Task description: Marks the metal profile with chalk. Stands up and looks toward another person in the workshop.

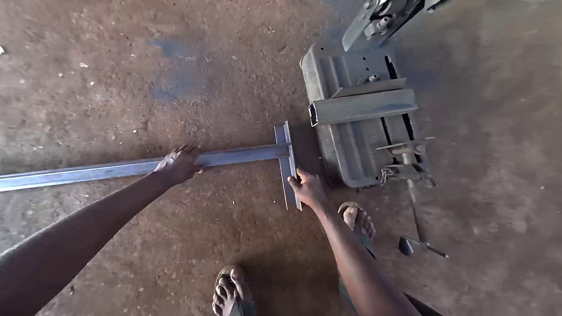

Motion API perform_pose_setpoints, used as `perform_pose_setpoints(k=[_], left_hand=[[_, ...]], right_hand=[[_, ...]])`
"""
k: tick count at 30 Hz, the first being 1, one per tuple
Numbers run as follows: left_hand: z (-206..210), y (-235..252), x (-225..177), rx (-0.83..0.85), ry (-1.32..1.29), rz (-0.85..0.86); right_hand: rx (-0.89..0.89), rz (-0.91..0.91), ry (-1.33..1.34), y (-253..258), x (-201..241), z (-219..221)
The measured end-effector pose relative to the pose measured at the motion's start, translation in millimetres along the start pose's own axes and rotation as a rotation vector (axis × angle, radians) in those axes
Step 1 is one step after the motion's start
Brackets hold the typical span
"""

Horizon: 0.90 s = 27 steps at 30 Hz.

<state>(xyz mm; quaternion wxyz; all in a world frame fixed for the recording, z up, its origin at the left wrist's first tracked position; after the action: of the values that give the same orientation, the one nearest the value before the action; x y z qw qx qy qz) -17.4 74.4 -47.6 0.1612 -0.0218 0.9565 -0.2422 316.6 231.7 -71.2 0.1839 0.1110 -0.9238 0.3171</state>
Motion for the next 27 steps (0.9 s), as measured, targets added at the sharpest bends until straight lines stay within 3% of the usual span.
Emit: perform_pose_setpoints(k=[16,23,27], left_hand=[[-4.7,-3.8,-6.6,0.036,0.050,-0.072],[-6.6,-3.3,-8.7,0.033,0.059,-0.066],[-4.7,-3.5,-6.0,0.023,0.053,-0.070]], right_hand=[[-0.108,-0.092,0.094,9.9,11.4,-14.7],[0.000,-0.055,0.017,16.5,10.7,-6.2],[-0.060,-0.094,0.090,13.5,18.8,-30.6]])
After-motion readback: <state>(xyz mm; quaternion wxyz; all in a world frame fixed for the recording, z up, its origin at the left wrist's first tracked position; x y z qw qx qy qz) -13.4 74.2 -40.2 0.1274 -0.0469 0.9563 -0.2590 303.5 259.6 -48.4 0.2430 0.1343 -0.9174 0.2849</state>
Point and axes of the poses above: each hand's wrist, its own y-axis towards the middle knuckle, its own z-axis out of the palm, x = y × z, the point moved 9 cm from there along y, towards the middle knuckle, and after that the axes turned 14 degrees about z, right-handed, at the moved point
